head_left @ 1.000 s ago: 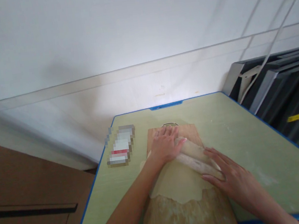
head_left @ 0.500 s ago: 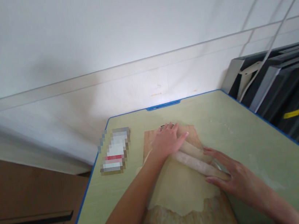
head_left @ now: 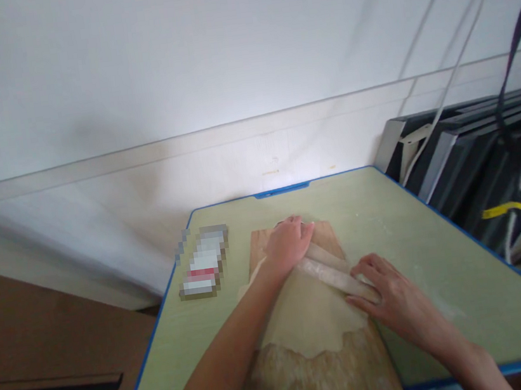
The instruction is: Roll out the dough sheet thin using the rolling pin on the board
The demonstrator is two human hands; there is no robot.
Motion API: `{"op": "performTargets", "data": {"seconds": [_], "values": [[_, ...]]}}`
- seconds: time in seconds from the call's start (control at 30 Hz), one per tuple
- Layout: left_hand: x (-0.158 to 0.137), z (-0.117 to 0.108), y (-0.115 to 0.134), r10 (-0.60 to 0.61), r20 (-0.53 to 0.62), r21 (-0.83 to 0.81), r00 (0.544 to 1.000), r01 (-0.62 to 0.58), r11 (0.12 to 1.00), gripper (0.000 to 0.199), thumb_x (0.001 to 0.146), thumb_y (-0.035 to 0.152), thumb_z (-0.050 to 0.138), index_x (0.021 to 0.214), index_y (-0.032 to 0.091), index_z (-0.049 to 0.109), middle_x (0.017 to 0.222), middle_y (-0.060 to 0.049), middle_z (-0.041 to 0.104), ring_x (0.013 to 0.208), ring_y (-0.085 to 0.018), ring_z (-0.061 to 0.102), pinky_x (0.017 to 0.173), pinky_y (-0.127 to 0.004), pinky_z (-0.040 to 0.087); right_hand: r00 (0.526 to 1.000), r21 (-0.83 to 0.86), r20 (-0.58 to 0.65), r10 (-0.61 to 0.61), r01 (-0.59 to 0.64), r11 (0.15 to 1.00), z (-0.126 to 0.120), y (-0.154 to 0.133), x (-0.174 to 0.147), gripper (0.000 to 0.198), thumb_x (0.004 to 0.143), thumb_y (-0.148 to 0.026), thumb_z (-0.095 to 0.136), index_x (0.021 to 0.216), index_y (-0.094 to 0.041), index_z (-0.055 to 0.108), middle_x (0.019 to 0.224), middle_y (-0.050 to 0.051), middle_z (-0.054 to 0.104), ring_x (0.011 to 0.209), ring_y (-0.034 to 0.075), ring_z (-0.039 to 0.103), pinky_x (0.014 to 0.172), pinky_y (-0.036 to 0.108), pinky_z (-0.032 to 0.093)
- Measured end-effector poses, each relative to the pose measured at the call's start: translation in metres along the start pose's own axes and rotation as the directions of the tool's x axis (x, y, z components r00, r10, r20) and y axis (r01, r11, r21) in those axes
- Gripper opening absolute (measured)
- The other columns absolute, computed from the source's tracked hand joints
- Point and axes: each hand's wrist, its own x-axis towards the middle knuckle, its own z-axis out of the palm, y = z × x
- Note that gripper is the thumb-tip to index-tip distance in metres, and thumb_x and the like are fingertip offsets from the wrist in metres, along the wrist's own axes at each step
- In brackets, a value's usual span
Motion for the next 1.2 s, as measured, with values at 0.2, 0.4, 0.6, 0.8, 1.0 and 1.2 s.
{"op": "performTargets", "data": {"seconds": [0.2,0.4,0.6,0.8,1.0,1.2], "values": [[-0.070,-0.014,-0.012,0.068,0.061,0.105,0.996,-0.075,0.992,0.047,0.096,0.040,0.033,0.130,0.011,0.048,0.138,-0.015,0.049,0.131,-0.025,0.042,0.108,-0.042,0.034,0.979,-0.336,0.016,-0.205,0.198,0.921,-0.007,-0.014,-0.004,0.015,0.090,-0.031,0.049,0.093,-0.019,0.056,0.082,0.007,0.061,0.074,0.023,0.061,0.066,0.040,0.053],[-0.135,-0.017,-0.008,-0.021,0.032,0.171,0.999,0.015,0.985,0.048,0.091,0.039,0.045,0.130,0.012,0.050,0.139,-0.016,0.049,0.130,-0.029,0.043,0.105,-0.048,0.038,0.957,-0.446,-0.008,-0.290,0.256,0.858,-0.004,-0.026,-0.004,0.022,0.095,-0.024,0.037,0.099,-0.017,0.058,0.092,0.008,0.066,0.086,0.024,0.064,0.094,0.052,0.043],[-0.160,0.003,0.002,-0.067,-0.144,0.220,0.987,0.098,0.971,0.048,0.088,0.034,0.051,0.131,0.012,0.050,0.139,-0.015,0.049,0.128,-0.030,0.045,0.104,-0.048,0.041,0.941,-0.384,-0.011,-0.338,0.308,0.871,0.012,-0.018,0.006,0.052,0.097,-0.043,0.026,0.127,-0.008,0.050,0.129,0.018,0.057,0.122,0.026,0.051,0.098,0.044,0.044],[-0.155,0.000,0.005,-0.115,-0.119,0.191,0.986,0.137,0.972,0.047,0.087,0.033,0.052,0.129,0.013,0.052,0.137,-0.013,0.052,0.127,-0.030,0.047,0.104,-0.050,0.041,0.969,-0.348,0.113,-0.218,0.244,0.905,0.016,-0.016,0.035,0.049,0.098,-0.036,0.021,0.132,-0.016,0.051,0.135,0.008,0.054,0.127,0.021,0.047,0.102,0.040,0.041],[-0.143,-0.009,0.000,-0.151,-0.024,0.178,0.988,0.153,0.972,0.050,0.087,0.034,0.052,0.133,0.014,0.049,0.139,-0.013,0.050,0.128,-0.029,0.046,0.102,-0.045,0.043,0.967,-0.304,0.222,-0.123,0.189,0.934,0.027,-0.020,0.071,0.047,0.097,-0.029,0.023,0.132,-0.021,0.053,0.137,0.003,0.053,0.130,0.020,0.043,0.109,0.043,0.032],[-0.133,-0.010,-0.014,-0.141,-0.013,0.180,0.990,0.141,0.974,0.053,0.089,0.037,0.048,0.137,0.014,0.043,0.141,-0.013,0.047,0.129,-0.027,0.045,0.101,-0.042,0.045,0.942,-0.224,0.319,-0.105,0.183,0.957,0.036,-0.023,0.107,0.047,0.097,-0.033,0.026,0.138,-0.021,0.045,0.142,0.007,0.046,0.133,0.021,0.039,0.109,0.045,0.031]]}}
